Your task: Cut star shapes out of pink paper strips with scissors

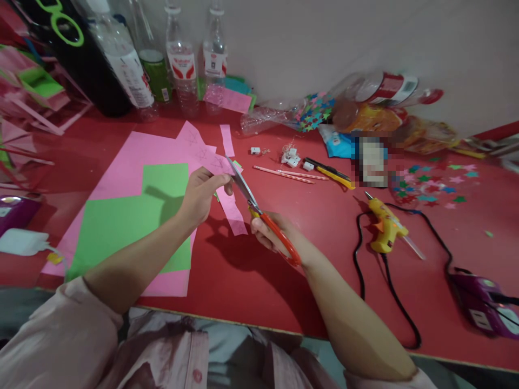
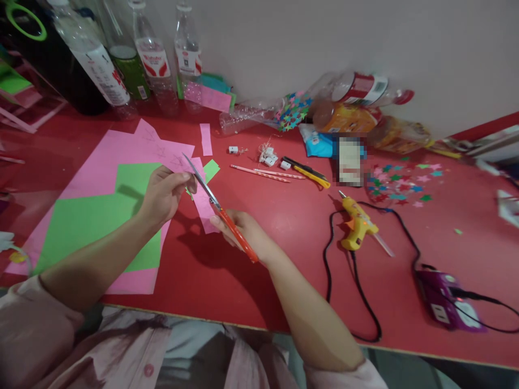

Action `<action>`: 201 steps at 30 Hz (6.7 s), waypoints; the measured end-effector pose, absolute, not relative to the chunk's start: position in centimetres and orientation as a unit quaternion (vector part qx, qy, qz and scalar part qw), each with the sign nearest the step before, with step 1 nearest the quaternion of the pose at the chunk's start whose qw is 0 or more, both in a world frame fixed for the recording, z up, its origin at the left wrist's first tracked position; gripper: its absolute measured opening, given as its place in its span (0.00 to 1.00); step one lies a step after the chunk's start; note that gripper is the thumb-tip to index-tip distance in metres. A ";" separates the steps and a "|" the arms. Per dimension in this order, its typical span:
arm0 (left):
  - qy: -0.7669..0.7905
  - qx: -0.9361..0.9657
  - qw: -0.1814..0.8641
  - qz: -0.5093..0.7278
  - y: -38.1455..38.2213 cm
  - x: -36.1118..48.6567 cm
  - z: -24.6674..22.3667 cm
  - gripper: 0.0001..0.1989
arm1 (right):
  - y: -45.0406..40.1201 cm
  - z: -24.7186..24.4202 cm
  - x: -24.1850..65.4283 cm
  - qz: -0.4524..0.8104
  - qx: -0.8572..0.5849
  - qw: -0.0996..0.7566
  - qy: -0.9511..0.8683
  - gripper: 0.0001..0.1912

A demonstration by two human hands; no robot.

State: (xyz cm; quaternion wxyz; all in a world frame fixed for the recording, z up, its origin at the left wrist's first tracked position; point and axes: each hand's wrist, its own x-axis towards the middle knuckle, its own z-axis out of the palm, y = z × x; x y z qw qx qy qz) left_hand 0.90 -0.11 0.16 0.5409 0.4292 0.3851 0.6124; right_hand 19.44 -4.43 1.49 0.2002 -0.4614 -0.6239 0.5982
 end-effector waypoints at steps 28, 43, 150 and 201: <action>0.391 0.414 0.515 0.641 0.0 0.7 -0.3 0.08 | -3.7 0.8 20.3 0.660 -0.415 0.179 -0.600 0.27; 0.432 0.416 0.493 0.630 -0.4 1.5 -1.3 0.12 | -4.5 0.2 18.8 0.662 -0.441 0.235 -0.558 0.29; 0.392 0.499 0.503 0.587 0.5 -0.1 0.2 0.09 | -4.4 2.1 19.6 0.564 -0.497 0.160 -0.640 0.29; 0.385 0.472 0.521 0.598 0.6 -0.1 0.0 0.08 | -4.3 2.0 19.8 0.576 -0.494 0.159 -0.632 0.24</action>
